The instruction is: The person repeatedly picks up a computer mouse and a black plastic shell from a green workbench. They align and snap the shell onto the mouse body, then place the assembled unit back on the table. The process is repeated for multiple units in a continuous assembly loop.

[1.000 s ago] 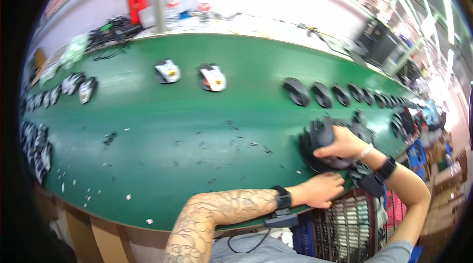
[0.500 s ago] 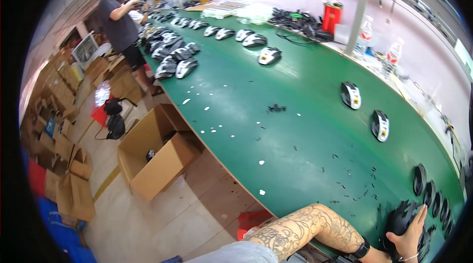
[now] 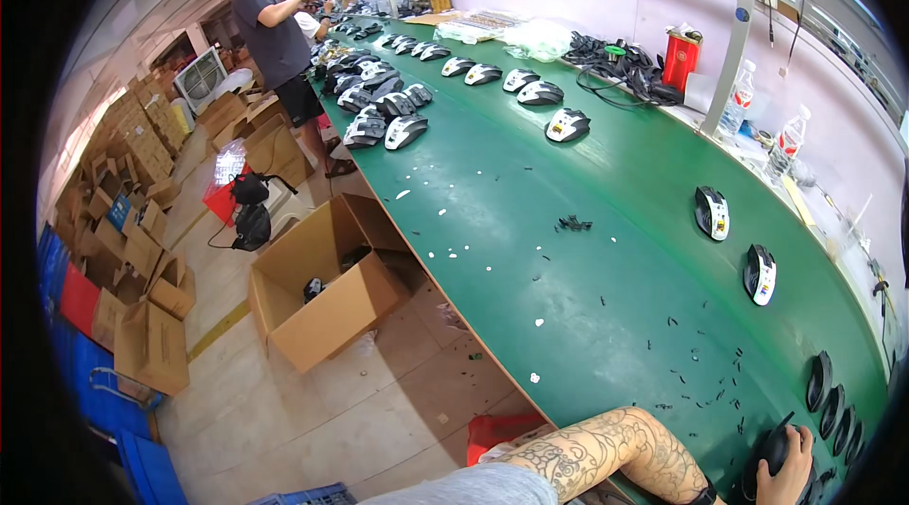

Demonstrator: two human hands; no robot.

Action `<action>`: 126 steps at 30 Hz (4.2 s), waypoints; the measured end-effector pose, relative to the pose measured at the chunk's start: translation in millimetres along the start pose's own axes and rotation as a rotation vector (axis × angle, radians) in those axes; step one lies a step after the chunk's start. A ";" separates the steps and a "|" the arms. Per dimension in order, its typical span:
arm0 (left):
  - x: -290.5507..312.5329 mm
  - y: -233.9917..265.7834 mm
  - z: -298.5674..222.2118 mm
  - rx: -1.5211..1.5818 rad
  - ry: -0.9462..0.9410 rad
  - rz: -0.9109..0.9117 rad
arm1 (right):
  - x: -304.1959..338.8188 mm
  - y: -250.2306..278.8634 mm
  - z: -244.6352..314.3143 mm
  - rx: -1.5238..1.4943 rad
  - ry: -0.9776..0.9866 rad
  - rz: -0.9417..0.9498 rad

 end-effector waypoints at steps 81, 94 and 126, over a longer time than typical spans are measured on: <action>128.1 86.6 142.7 0.068 1.144 -0.732 | 19.0 26.7 18.1 -0.149 0.145 -0.914; 110.2 92.0 165.8 1.661 1.068 -0.868 | -6.3 1.1 2.5 -1.034 0.169 -0.790; 126.1 169.4 217.3 0.448 1.101 -0.378 | -62.9 -3.1 -22.0 -0.843 -0.031 -0.797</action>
Point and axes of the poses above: each hand's wrist, its own x-axis away from the middle knuckle, its own y-axis out of the back of the hand, z = x × y, the point moved 8 cm from there along -x, towards the middle knuckle, and after that the axes turned 8 degrees about -x, right-handed, at the moved point
